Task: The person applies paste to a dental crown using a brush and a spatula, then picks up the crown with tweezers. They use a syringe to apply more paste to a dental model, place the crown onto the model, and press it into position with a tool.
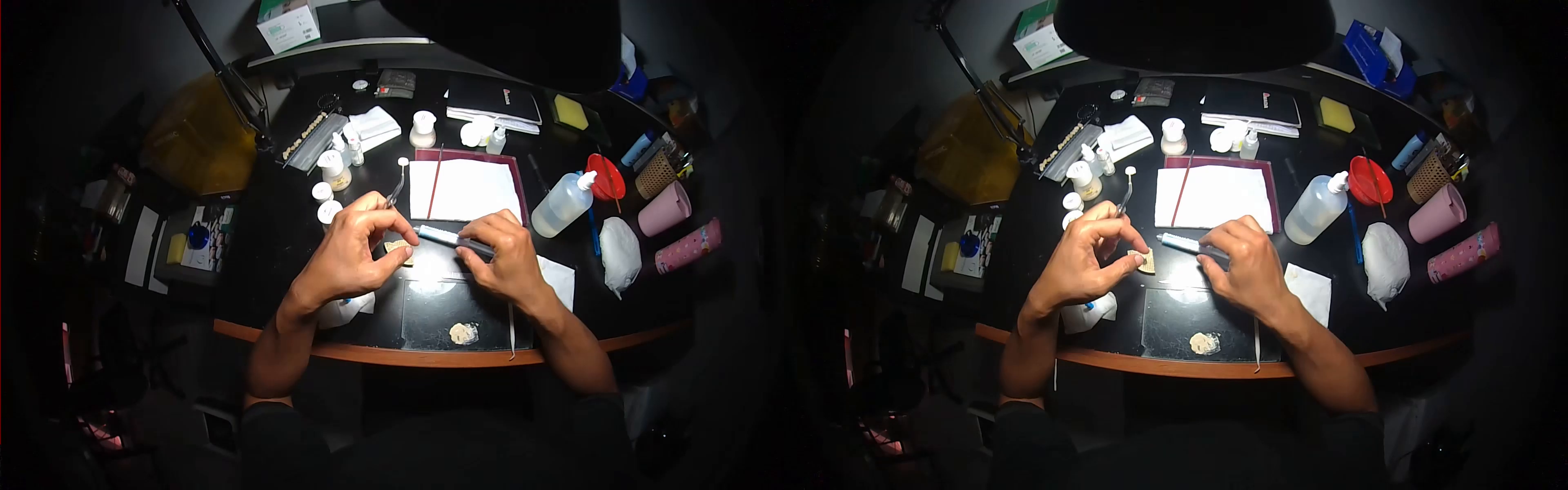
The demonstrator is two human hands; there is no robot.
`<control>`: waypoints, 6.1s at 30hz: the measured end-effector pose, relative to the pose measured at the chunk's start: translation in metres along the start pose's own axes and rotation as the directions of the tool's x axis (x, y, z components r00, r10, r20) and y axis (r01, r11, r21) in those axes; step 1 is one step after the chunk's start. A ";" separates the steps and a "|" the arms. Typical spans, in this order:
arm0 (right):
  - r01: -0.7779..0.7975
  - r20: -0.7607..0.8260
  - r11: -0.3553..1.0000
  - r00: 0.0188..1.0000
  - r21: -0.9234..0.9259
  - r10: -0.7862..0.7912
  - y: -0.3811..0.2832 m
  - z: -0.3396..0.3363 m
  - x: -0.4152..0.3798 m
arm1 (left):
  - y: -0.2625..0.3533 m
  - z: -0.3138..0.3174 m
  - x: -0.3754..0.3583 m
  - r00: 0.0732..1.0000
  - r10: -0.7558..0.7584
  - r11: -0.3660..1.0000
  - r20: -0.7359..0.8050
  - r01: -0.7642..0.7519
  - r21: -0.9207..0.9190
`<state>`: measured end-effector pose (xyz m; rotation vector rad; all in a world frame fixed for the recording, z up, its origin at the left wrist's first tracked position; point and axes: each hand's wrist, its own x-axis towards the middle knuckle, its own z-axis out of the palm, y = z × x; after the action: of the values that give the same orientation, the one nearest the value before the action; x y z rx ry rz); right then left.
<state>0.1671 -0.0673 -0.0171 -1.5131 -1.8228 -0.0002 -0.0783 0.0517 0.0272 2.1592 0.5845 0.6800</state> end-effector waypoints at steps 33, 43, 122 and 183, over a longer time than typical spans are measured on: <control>-0.456 0.419 0.120 0.874 0.882 0.245 -0.007 -0.013 -0.017 | 0.085 0.060 -0.064 0.989 -0.011 0.998 -0.148 0.001 -0.063; -0.467 0.379 0.340 0.877 0.816 0.296 -0.010 -0.020 -0.012 | -0.011 0.015 -0.012 1.000 0.005 0.939 0.013 -0.009 0.344; -0.365 0.206 0.823 0.930 0.436 0.303 -0.032 -0.008 -0.015 | 0.006 0.027 0.012 0.994 -0.001 0.992 -0.110 -0.013 -0.123; -0.366 0.123 0.906 0.930 0.213 0.346 -0.032 -0.012 -0.004 | 0.005 0.054 0.013 0.955 0.000 0.991 -0.298 -0.040 -0.129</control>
<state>0.1463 -0.0858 0.0032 -1.6715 -1.5194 0.4448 -0.0335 0.0274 0.0047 1.9539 0.6546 1.0377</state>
